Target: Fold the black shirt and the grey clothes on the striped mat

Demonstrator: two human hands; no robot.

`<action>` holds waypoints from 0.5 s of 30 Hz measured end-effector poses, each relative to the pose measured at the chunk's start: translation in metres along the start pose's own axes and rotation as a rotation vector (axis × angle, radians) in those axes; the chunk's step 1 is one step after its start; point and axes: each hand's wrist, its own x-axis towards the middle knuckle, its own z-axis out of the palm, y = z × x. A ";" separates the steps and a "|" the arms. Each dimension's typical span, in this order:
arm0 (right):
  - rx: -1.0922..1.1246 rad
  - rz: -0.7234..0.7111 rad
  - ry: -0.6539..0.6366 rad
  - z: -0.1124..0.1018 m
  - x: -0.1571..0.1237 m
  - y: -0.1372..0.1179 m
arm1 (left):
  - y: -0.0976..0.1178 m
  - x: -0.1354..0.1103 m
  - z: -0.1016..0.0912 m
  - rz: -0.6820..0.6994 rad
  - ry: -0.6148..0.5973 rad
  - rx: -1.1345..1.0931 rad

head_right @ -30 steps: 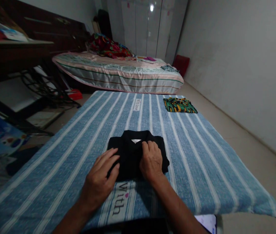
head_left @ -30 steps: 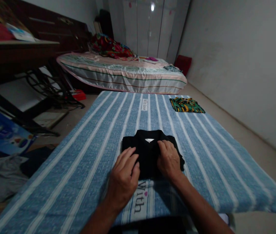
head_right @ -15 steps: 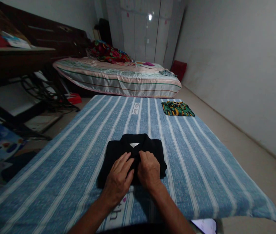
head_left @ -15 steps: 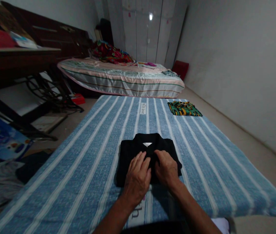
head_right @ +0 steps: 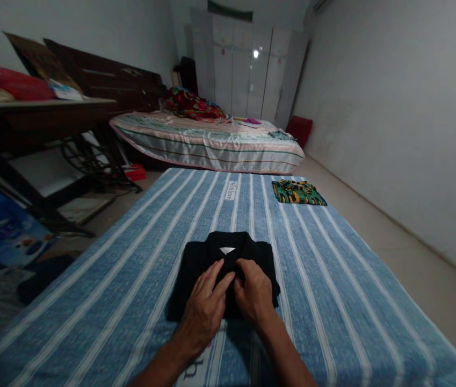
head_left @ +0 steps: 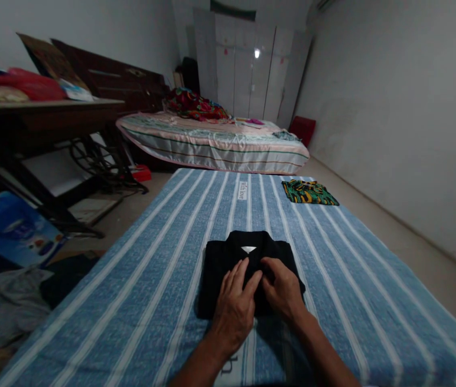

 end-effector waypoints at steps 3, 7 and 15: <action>-0.008 0.046 -0.013 0.001 0.002 0.001 | -0.001 -0.002 0.000 0.006 0.018 0.004; 0.046 0.145 -0.041 0.000 0.007 0.004 | 0.000 -0.003 -0.001 0.010 0.030 0.015; 0.009 0.226 -0.060 0.001 0.015 0.003 | 0.000 0.000 -0.005 -0.015 -0.007 0.011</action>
